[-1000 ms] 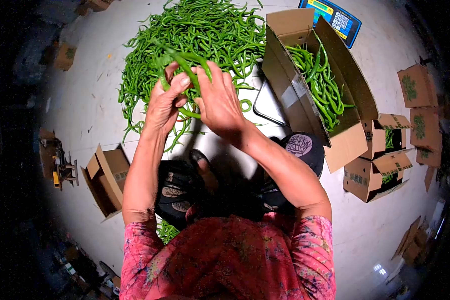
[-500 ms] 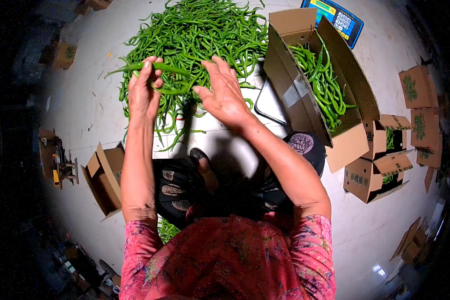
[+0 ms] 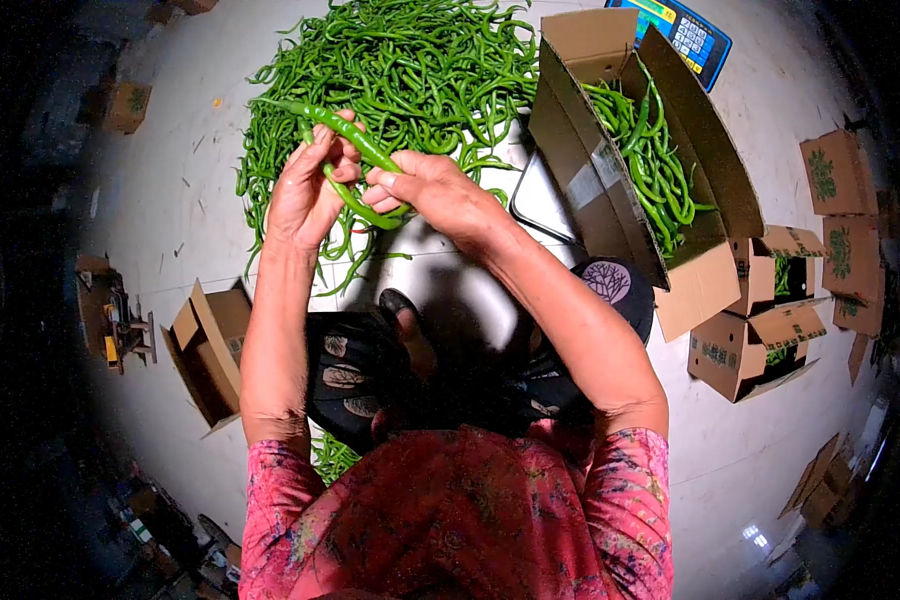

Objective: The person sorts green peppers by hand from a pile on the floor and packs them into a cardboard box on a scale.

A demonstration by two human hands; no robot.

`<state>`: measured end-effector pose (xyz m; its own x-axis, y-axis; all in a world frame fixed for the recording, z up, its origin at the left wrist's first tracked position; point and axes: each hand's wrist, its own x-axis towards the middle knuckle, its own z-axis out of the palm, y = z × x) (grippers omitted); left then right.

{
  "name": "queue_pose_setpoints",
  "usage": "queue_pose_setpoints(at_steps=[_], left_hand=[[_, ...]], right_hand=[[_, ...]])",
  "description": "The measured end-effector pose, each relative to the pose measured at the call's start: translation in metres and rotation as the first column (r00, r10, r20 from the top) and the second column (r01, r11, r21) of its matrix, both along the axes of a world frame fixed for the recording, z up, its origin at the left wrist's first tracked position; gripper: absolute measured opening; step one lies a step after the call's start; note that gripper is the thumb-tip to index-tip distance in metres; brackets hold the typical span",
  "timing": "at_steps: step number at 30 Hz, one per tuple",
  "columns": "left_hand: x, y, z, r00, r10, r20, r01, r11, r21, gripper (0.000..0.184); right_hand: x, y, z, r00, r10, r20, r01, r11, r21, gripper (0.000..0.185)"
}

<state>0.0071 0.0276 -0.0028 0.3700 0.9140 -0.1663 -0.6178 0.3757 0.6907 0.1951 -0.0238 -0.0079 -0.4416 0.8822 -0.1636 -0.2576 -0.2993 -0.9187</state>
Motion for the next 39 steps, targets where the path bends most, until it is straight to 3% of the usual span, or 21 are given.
queue_pose_setpoints(at_steps=[4,7,10,11,12,14,15,18,21,22,23,26,28,29,31,32,34,36,38,39], left_hand=[[0.000,0.002,-0.007,0.998,-0.043,0.047,0.042,0.999,0.021,0.031],[0.000,0.001,-0.005,0.998,-0.056,0.011,0.056,0.998,0.018,0.034],[0.002,-0.001,-0.006,0.998,-0.058,0.002,0.058,0.998,0.033,0.038],[0.004,-0.001,-0.007,0.998,-0.067,0.018,0.066,0.997,0.043,0.039],[0.010,-0.003,0.000,1.000,-0.026,0.010,0.026,0.999,0.019,0.041],[0.015,-0.005,0.005,0.999,0.035,0.006,-0.036,0.999,0.009,0.043],[0.015,-0.004,0.003,0.997,0.030,0.071,-0.031,0.999,0.016,0.043],[0.013,-0.003,0.001,0.988,0.042,0.149,-0.044,0.999,0.008,0.038],[0.005,0.002,-0.005,0.958,-0.009,0.288,-0.001,0.999,0.034,0.033],[0.009,-0.001,0.001,0.958,0.125,0.256,-0.118,0.992,-0.044,0.028],[0.005,0.002,0.001,0.953,0.142,0.268,-0.139,0.990,-0.030,0.028],[-0.009,0.014,-0.002,0.942,0.236,0.239,-0.244,0.970,0.002,0.030],[-0.016,0.020,-0.006,0.939,0.247,0.241,-0.255,0.967,0.000,0.033],[-0.017,0.021,-0.009,0.934,0.244,0.260,-0.249,0.968,-0.013,0.035],[-0.009,0.018,-0.005,0.931,0.176,0.319,-0.184,0.983,-0.007,0.035],[-0.001,0.017,-0.002,0.933,0.127,0.338,-0.140,0.990,0.013,0.036],[0.025,0.010,0.012,0.924,0.054,0.379,-0.067,0.998,0.021,0.037],[0.055,0.005,0.031,0.944,0.061,0.324,-0.067,0.998,0.005,0.036],[0.087,0.004,0.050,0.938,-0.007,0.346,0.000,1.000,0.020,0.037],[0.105,0.003,0.061,0.928,-0.050,0.370,0.042,0.999,0.030,0.038]], right_hand=[[0.004,-0.004,0.007,0.998,0.037,-0.054,-0.038,0.999,-0.028,0.034],[0.005,-0.007,0.012,0.979,-0.086,-0.182,0.060,0.988,-0.146,0.032],[0.006,-0.005,0.004,0.988,-0.152,0.030,0.152,0.988,0.021,0.034],[0.009,-0.007,-0.009,0.959,-0.203,0.196,0.144,0.949,0.279,0.033],[0.011,-0.010,0.004,0.773,-0.301,0.559,-0.012,0.873,0.487,0.026],[0.009,-0.024,0.012,0.597,-0.348,0.723,-0.181,0.819,0.544,0.026],[0.006,-0.022,0.008,0.564,-0.339,0.752,-0.250,0.799,0.548,0.017],[0.011,-0.029,0.000,0.415,-0.585,0.697,-0.329,0.618,0.714,0.011],[0.003,-0.031,-0.001,0.399,-0.712,0.578,-0.223,0.536,0.814,0.028],[0.000,-0.032,0.000,0.387,-0.760,0.522,-0.182,0.492,0.851,0.031],[-0.004,-0.032,0.003,0.364,-0.795,0.485,-0.190,0.447,0.874,0.037],[-0.010,-0.044,0.015,0.525,-0.783,0.334,-0.219,0.255,0.942,0.036],[-0.012,-0.061,0.014,0.607,-0.666,0.433,-0.378,0.237,0.895,0.033],[-0.020,-0.068,0.000,0.584,-0.698,0.415,-0.409,0.189,0.893,0.025],[-0.025,-0.084,-0.023,0.533,-0.563,0.632,-0.564,0.321,0.761,0.017],[-0.033,-0.094,-0.074,0.558,-0.602,0.571,-0.537,0.263,0.802,0.019],[-0.002,-0.101,-0.064,0.491,-0.672,0.554,-0.699,0.075,0.711,0.026],[0.010,-0.104,-0.039,0.433,-0.723,0.539,-0.700,0.107,0.706,0.035],[0.008,-0.102,-0.035,0.488,-0.670,0.559,-0.651,0.146,0.744,0.045],[0.004,-0.102,-0.040,0.455,-0.754,0.475,-0.631,0.104,0.769,0.046]])
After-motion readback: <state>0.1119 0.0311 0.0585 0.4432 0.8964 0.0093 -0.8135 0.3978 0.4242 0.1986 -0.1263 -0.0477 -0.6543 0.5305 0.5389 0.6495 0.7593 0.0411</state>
